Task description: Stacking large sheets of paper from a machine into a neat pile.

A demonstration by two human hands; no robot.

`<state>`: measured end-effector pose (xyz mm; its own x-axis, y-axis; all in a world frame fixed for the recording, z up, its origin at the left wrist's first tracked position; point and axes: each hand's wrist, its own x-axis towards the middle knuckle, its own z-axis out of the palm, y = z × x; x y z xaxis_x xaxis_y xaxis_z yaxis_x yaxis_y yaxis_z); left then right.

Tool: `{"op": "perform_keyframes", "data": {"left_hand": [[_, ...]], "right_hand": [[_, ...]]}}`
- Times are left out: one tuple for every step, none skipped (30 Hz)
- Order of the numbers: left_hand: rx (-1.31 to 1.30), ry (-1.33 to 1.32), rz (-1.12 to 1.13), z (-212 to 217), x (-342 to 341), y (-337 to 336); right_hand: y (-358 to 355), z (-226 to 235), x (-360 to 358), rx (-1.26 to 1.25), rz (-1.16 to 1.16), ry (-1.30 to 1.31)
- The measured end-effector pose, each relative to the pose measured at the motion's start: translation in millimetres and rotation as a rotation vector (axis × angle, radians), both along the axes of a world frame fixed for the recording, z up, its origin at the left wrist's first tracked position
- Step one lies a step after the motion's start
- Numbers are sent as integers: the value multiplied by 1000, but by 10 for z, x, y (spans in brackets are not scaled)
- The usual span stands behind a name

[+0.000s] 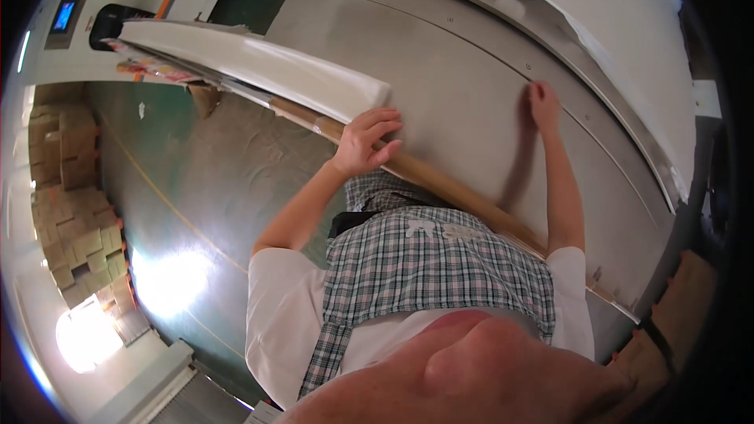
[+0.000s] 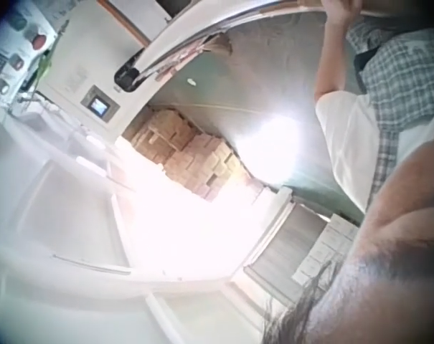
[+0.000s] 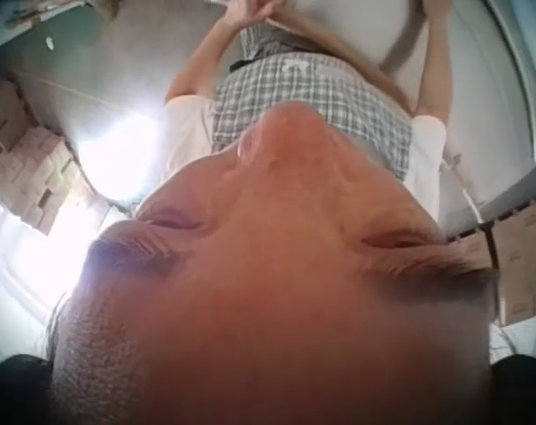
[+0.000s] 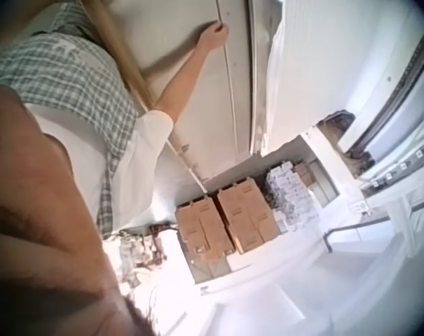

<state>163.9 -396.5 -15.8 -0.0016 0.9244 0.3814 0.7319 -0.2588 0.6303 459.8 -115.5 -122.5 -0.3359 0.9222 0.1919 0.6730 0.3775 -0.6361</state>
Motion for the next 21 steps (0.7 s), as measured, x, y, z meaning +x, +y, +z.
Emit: {"op": "perform_keyframes", "data": {"left_hand": [[-14,-29,-17,40,-77,68],[-8,-44,-31,55,-187,163],[-46,-70,9,60,-313,283],[-87,-97,43,64,-445,414],[-136,-146,67,56,-589,568],[-238,-258,86,15,-766,772],[-341,-365,108,-15,-934,990],[-345,-392,126,-47,-1066,1208],[-354,-419,139,-112,-1200,1449],[-314,-514,114,-281,-1412,1689],[-277,-616,81,-458,-1581,1933],[-287,-628,42,-485,-1632,2199],[-332,-853,19,-430,-1677,2430],[-381,-1078,-2,-410,-1688,2651],[-393,-1082,-18,-465,-1744,2852],[-352,-1283,59,-519,-1778,3063],[-310,-1483,142,-577,-1811,3249],[-329,-1495,125,-643,-1836,3428],[-285,-1594,121,-664,-1863,3575],[-238,-1693,121,-695,-1862,3709],[-254,-1750,224,-625,-1710,3816]], "right_hand": [[54,-20,83,8,-14,-16],[74,-56,171,-138,-117,78],[73,-77,205,-285,-214,175],[6,-66,173,-283,-229,163],[-79,-89,110,-27,-274,1],[-150,-97,23,229,-320,-161],[-171,-112,-54,263,-372,-199],[-167,-105,-92,263,-395,-209],[-178,-103,-127,260,-398,-199],[-194,-86,-187,257,-395,-183],[-211,-74,-211,256,-422,-198],[-205,-91,-192,269,-410,-207],[-199,-93,-184,279,-389,-212],[-202,-81,-154,279,-414,-230],[-208,-67,-175,288,-399,-209],[-210,-53,-182,298,-384,-192],[-201,-58,-188,335,-360,-201],[-193,-63,-182,334,-378,-220],[-197,-58,-199,327,-374,-212],[-202,-52,-223,321,-369,-202],[-240,-39,-193,271,-399,-187]]}}
